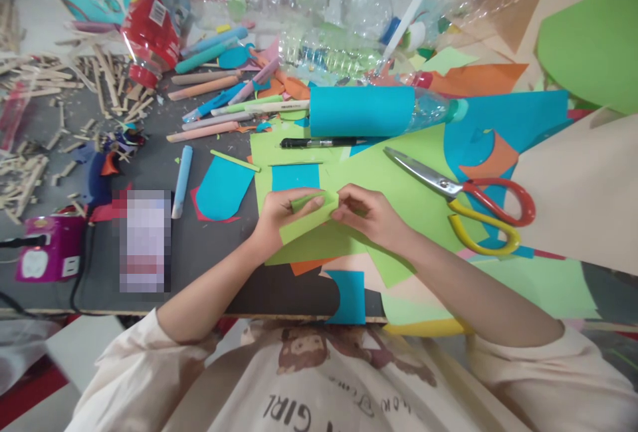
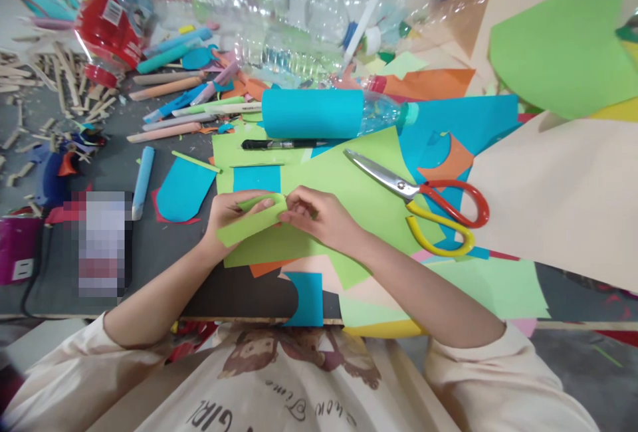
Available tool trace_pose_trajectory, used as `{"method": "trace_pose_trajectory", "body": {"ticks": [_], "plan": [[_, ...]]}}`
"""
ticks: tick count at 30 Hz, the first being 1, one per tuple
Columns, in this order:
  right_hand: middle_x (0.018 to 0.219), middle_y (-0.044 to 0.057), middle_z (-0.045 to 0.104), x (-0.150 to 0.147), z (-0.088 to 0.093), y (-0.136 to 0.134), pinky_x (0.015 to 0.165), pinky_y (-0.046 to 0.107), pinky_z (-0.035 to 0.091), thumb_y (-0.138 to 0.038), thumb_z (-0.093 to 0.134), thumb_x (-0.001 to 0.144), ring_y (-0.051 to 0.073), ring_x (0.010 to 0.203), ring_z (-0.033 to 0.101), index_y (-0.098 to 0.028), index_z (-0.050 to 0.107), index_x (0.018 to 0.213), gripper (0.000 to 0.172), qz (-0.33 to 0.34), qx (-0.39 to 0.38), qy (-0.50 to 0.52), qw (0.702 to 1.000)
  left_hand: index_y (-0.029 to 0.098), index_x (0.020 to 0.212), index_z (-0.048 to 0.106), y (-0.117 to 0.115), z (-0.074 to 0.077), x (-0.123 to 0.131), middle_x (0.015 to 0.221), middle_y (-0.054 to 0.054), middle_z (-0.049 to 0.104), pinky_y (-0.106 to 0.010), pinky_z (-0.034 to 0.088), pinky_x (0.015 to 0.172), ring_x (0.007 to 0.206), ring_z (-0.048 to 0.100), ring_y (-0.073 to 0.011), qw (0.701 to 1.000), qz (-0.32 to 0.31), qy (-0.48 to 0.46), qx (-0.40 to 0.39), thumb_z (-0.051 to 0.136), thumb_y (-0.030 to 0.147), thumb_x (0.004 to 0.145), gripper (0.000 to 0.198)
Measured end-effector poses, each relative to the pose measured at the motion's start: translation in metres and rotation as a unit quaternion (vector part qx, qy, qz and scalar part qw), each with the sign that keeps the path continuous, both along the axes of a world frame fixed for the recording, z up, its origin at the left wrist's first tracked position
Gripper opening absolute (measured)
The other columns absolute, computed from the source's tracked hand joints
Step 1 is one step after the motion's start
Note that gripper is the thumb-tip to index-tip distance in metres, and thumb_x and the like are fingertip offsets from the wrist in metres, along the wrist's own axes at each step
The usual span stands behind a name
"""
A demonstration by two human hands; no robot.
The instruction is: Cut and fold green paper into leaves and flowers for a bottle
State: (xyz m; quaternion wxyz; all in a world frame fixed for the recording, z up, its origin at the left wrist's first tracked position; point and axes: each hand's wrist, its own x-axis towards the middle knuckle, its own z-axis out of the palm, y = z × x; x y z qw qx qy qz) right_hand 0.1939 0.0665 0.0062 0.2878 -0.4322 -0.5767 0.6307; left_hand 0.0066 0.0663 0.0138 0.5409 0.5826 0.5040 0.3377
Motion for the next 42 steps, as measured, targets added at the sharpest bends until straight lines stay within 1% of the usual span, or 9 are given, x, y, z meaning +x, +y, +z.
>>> {"method": "trace_pose_trajectory", "body": {"ticks": [8, 14, 18, 21, 23, 27, 31, 36, 42], "plan": [[0.062, -0.005, 0.045, 0.001, -0.0005, 0.0012, 0.055, 0.027, 0.031, -0.065, 0.066, 0.079, 0.012, 0.057, 0.042, -0.022, 0.05, 0.07, 0.047, -0.002, 0.009, 0.006, 1.0, 0.021, 0.079, 0.08, 0.0, 0.0022, 0.0015, 0.071, -0.003, 0.076, -0.032, 0.061, 0.062, 0.062, 0.073, -0.0215, 0.999, -0.022, -0.023, -0.019, 0.066, 0.063, 0.08, 0.044], [0.061, -0.005, 0.041, 0.0005, -0.0025, 0.0008, 0.056, 0.027, 0.032, -0.072, 0.062, 0.077, 0.012, 0.058, 0.041, -0.022, 0.046, 0.066, 0.053, -0.018, 0.001, 0.007, 1.0, 0.022, 0.085, 0.08, 0.002, -0.0003, 0.0009, 0.07, -0.003, 0.077, -0.033, 0.062, 0.065, 0.063, 0.074, -0.0224, 0.999, -0.043, -0.014, -0.018, 0.063, 0.069, 0.079, 0.049], [0.06, -0.005, 0.042, 0.0003, -0.0032, 0.0012, 0.053, 0.027, 0.031, -0.072, 0.063, 0.075, 0.011, 0.054, 0.04, -0.022, 0.044, 0.064, 0.055, -0.052, 0.007, 0.001, 0.999, 0.022, 0.094, 0.078, 0.0016, -0.0019, -0.0031, 0.096, -0.007, 0.079, -0.031, 0.062, 0.072, 0.085, 0.076, -0.0251, 1.0, 0.001, -0.017, -0.011, 0.057, 0.069, 0.083, 0.053], [0.057, -0.005, 0.041, -0.0002, -0.0019, 0.0018, 0.051, 0.027, 0.03, -0.073, 0.063, 0.074, 0.01, 0.051, 0.04, -0.023, 0.043, 0.063, 0.055, -0.069, 0.014, 0.0, 0.997, 0.021, 0.104, 0.076, 0.0011, -0.004, -0.0071, 0.091, -0.008, 0.078, -0.034, 0.062, 0.075, 0.092, 0.075, -0.0275, 0.998, 0.025, -0.056, -0.017, 0.044, 0.077, 0.085, 0.066], [0.056, -0.006, 0.04, -0.0005, -0.0007, 0.002, 0.051, 0.027, 0.03, -0.072, 0.065, 0.073, 0.01, 0.051, 0.041, -0.023, 0.042, 0.063, 0.055, -0.076, 0.014, 0.001, 0.997, 0.021, 0.109, 0.073, 0.0013, -0.0043, -0.0081, 0.085, -0.007, 0.077, -0.035, 0.062, 0.072, 0.081, 0.075, -0.0258, 0.997, 0.015, -0.072, -0.032, 0.05, 0.078, 0.081, 0.067], [0.057, -0.006, 0.04, -0.0003, 0.0, 0.0016, 0.051, 0.026, 0.033, -0.066, 0.07, 0.073, 0.011, 0.053, 0.046, -0.023, 0.041, 0.064, 0.053, -0.09, 0.003, 0.015, 0.996, 0.022, 0.101, 0.074, 0.0026, -0.0018, -0.0047, 0.109, -0.007, 0.073, -0.032, 0.063, 0.066, 0.077, 0.074, -0.0208, 0.999, 0.037, -0.013, -0.016, 0.074, 0.063, 0.073, 0.049], [0.057, -0.006, 0.042, 0.0009, 0.0003, 0.001, 0.051, 0.026, 0.035, -0.064, 0.072, 0.073, 0.011, 0.053, 0.048, -0.023, 0.042, 0.064, 0.051, -0.092, -0.004, 0.031, 0.995, 0.02, 0.096, 0.075, 0.0022, -0.0006, -0.0004, 0.106, -0.006, 0.072, -0.031, 0.065, 0.062, 0.08, 0.073, -0.0206, 0.998, 0.057, -0.027, -0.014, 0.074, 0.057, 0.075, 0.043], [0.06, -0.005, 0.052, 0.002, 0.0022, 0.0023, 0.055, 0.027, 0.045, -0.07, 0.065, 0.075, 0.011, 0.055, 0.053, -0.022, 0.053, 0.073, 0.049, -0.115, -0.013, 0.045, 0.992, 0.019, 0.096, 0.076, 0.0012, -0.0013, 0.0006, 0.106, -0.006, 0.073, -0.031, 0.066, 0.063, 0.078, 0.074, -0.0206, 0.998, 0.055, -0.026, -0.015, 0.074, 0.057, 0.075, 0.044], [0.057, -0.005, 0.054, 0.0028, -0.0003, 0.0039, 0.052, 0.026, 0.047, -0.067, 0.066, 0.076, 0.011, 0.053, 0.054, -0.022, 0.056, 0.074, 0.046, -0.134, -0.025, 0.063, 0.989, 0.021, 0.096, 0.076, 0.0019, -0.0012, -0.0002, 0.109, -0.006, 0.073, -0.026, 0.063, 0.057, 0.065, 0.074, -0.0178, 0.998, 0.05, -0.016, -0.021, 0.074, 0.057, 0.075, 0.042]]}}
